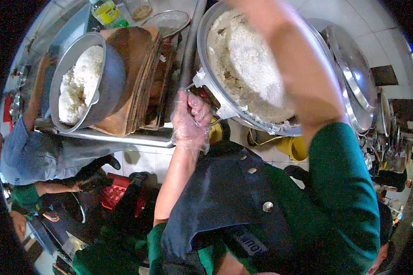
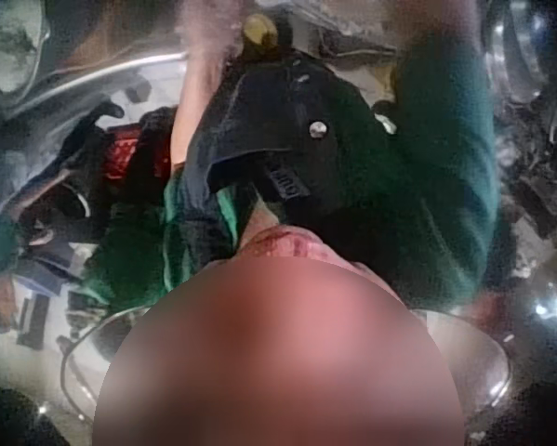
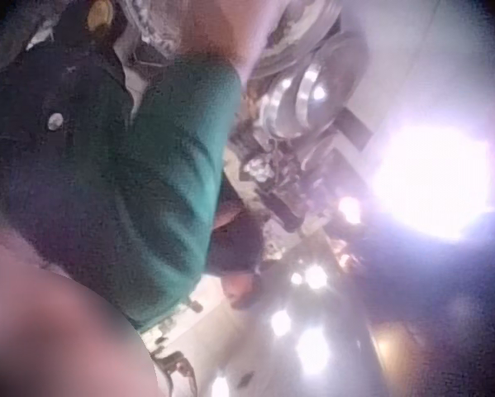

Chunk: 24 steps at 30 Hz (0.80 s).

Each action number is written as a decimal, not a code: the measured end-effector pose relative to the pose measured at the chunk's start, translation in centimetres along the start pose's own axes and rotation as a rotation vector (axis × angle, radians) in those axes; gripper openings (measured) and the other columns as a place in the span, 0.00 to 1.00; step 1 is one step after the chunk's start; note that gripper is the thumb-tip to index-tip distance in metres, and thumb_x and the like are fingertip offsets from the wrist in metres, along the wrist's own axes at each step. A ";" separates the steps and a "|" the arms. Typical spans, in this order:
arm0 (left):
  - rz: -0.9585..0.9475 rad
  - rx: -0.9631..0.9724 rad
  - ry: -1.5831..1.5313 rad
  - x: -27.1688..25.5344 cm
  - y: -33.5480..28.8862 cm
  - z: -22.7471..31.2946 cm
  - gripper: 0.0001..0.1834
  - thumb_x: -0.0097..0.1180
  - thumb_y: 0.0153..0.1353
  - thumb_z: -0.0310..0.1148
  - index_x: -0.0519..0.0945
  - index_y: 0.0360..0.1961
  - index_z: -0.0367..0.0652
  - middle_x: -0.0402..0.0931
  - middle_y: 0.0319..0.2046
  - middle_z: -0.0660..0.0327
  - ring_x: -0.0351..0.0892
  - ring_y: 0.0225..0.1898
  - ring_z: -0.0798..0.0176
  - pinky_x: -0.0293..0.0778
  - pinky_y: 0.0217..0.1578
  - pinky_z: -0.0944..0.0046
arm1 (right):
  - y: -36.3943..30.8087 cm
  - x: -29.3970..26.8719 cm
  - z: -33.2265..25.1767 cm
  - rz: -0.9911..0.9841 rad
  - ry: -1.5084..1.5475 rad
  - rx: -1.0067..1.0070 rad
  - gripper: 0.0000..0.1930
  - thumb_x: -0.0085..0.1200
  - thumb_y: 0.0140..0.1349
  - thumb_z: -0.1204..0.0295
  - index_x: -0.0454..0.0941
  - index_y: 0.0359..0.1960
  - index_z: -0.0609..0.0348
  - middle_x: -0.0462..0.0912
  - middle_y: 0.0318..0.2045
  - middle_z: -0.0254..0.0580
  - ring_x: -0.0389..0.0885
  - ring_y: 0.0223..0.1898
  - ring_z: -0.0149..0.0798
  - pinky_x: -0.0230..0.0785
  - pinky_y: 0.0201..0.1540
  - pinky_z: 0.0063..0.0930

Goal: The person scoops cooked rice from a large metal pot into a smaller bowl using a plastic scoop. They then walk to a counter and place the bowl of rice on a plate.

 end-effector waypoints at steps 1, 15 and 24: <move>-0.027 -0.002 -0.003 0.1 0.2 -0.2 0.20 0.42 0.67 0.48 0.61 0.20 0.51 0.51 0.13 0.71 0.50 0.13 0.74 0.47 0.10 0.74 | -1.4 -1.4 5.7 -0.051 -0.047 0.135 0.31 0.50 0.47 0.38 0.79 0.36 0.55 0.81 0.34 0.44 0.79 0.40 0.44 0.62 0.46 0.44; 0.322 0.238 0.090 -0.8 0.6 0.4 0.24 0.36 0.68 0.46 0.57 0.13 0.53 0.49 0.08 0.72 0.42 0.06 0.73 0.41 0.05 0.70 | -13.2 10.2 29.8 -0.573 -0.782 -0.144 0.26 0.52 0.50 0.43 0.76 0.36 0.54 0.79 0.31 0.41 0.74 0.40 0.40 0.60 0.45 0.37; 0.434 0.281 0.135 -0.6 0.4 0.7 0.24 0.39 0.67 0.49 0.58 0.14 0.52 0.48 0.08 0.71 0.44 0.08 0.73 0.42 0.06 0.71 | -15.4 10.1 28.8 -0.881 -0.717 -0.145 0.26 0.54 0.47 0.45 0.77 0.34 0.55 0.79 0.30 0.44 0.76 0.37 0.45 0.61 0.46 0.41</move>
Point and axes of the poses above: each hand's wrist, its own y-axis towards the middle knuckle, its own x-axis out of the palm, z = x × y, the point moved 10 cm from there along y, towards the middle knuckle
